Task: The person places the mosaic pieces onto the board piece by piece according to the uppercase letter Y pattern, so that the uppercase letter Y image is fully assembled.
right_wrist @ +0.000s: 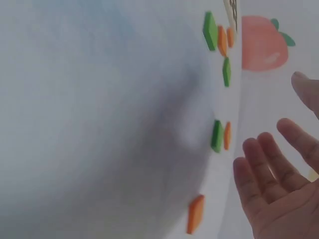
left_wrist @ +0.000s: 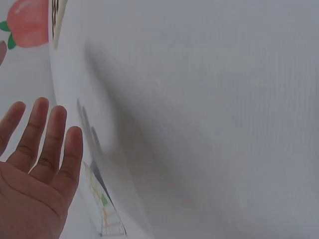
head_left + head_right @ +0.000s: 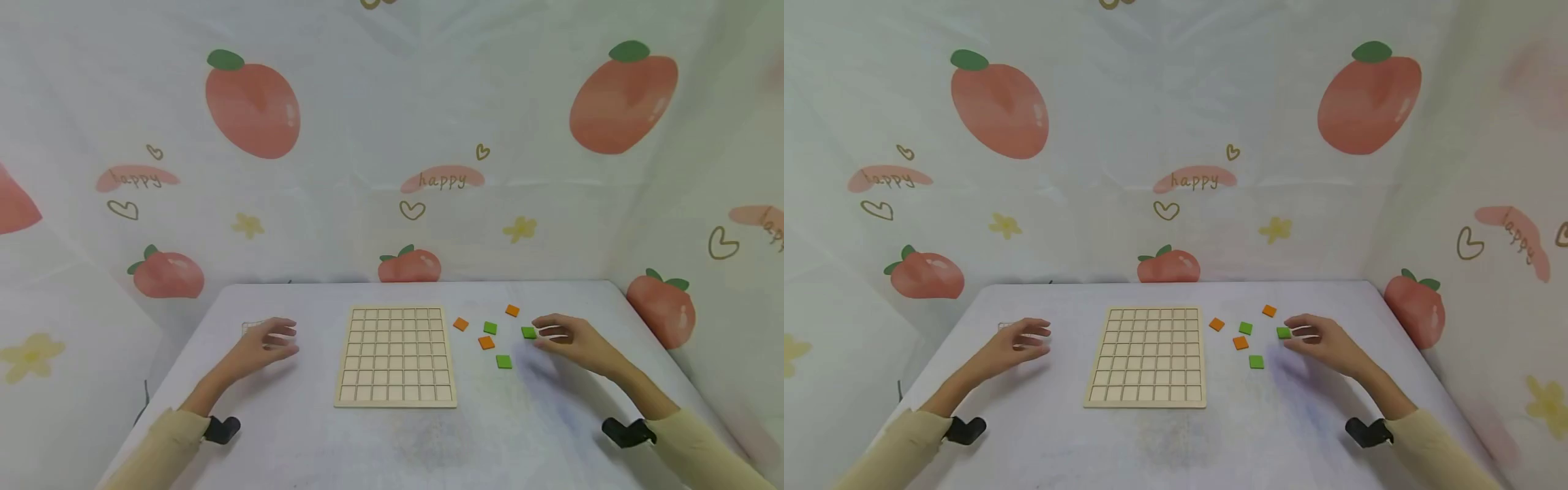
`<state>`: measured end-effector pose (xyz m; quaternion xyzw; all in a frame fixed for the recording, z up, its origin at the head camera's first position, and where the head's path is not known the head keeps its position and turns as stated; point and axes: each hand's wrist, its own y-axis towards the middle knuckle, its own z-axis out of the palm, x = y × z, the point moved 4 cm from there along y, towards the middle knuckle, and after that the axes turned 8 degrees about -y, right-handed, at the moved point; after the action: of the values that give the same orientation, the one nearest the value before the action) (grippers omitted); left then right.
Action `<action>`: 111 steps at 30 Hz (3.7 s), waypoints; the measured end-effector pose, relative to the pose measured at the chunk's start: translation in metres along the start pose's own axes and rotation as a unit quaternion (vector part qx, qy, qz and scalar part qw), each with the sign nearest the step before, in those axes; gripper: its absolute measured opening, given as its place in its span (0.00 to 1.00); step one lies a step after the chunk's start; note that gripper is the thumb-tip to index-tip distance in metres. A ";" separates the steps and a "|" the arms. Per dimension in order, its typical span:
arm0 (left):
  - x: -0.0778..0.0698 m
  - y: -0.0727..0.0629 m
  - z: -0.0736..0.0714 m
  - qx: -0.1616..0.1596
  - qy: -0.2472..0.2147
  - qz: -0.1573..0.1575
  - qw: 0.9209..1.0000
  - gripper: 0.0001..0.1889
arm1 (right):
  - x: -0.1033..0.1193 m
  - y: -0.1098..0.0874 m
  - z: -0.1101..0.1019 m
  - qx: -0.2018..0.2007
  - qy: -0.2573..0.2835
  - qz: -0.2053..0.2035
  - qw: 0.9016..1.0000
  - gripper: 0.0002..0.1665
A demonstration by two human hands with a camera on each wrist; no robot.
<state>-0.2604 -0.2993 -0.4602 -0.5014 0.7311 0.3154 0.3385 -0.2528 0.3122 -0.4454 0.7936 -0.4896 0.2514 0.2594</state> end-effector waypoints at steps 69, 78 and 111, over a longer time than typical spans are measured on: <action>-0.025 0.048 0.078 0.076 0.045 0.022 0.996 0.30 | 0.010 0.015 0.065 0.032 0.009 -0.027 0.999 0.17; -0.025 0.045 0.078 0.076 0.049 0.019 0.996 0.28 | 0.009 0.017 0.067 0.046 0.014 -0.024 0.999 0.15; -0.026 0.046 0.076 0.092 0.061 0.055 0.992 0.27 | 0.029 0.030 0.075 0.088 0.078 -0.043 0.992 0.15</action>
<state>-0.2832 -0.2110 -0.4774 -0.4455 0.8029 0.2338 0.3198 -0.2581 0.2325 -0.4769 0.8115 -0.4092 0.3434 0.2370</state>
